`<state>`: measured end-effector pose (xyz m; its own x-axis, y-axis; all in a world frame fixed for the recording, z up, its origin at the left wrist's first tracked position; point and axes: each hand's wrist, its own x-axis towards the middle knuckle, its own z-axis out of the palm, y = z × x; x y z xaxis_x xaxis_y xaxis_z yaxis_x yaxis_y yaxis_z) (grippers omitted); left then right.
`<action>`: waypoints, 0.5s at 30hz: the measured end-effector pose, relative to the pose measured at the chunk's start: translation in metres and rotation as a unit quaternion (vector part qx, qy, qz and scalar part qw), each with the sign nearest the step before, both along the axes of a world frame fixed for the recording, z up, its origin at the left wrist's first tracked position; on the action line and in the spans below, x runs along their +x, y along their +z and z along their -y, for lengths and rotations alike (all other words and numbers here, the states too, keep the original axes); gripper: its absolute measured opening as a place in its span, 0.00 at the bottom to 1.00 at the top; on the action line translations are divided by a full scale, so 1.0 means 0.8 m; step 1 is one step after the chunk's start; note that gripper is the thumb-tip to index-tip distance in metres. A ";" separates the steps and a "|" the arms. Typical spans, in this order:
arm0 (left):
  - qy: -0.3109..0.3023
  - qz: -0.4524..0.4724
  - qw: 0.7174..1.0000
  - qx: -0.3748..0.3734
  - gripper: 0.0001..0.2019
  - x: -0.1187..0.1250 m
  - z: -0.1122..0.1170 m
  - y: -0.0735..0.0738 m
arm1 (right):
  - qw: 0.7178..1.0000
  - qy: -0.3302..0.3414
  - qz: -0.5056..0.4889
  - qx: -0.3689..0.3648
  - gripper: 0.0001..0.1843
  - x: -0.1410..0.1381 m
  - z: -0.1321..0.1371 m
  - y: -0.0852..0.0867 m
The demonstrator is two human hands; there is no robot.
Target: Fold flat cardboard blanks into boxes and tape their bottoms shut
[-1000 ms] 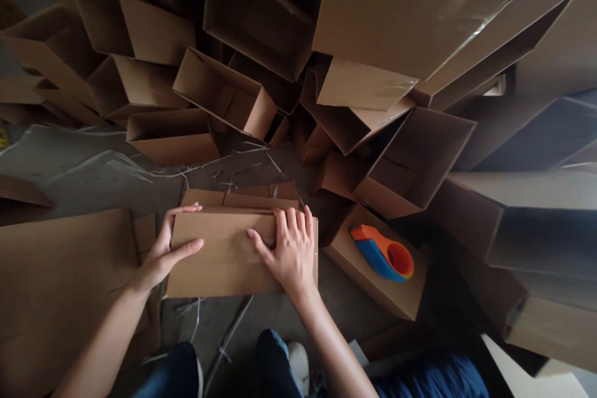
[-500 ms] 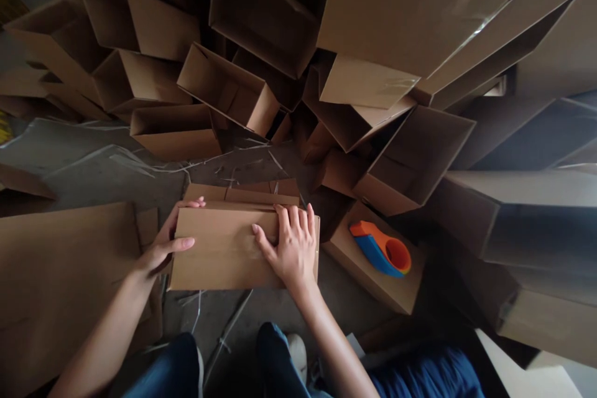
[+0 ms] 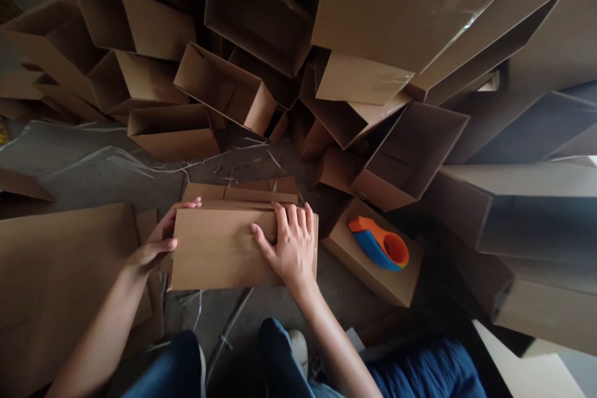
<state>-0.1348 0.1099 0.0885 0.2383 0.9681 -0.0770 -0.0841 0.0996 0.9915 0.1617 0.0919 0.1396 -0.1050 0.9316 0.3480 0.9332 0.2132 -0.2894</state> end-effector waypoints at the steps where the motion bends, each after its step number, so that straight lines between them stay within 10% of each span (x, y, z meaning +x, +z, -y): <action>1: 0.002 0.008 1.000 0.002 0.37 0.000 0.000 -0.002 | 1.000 0.000 0.002 0.001 0.28 0.000 0.000 0.000; 15: -0.031 0.033 0.997 0.059 0.35 -0.003 -0.007 -0.012 | 1.000 0.000 0.015 0.005 0.29 -0.001 -0.004 0.000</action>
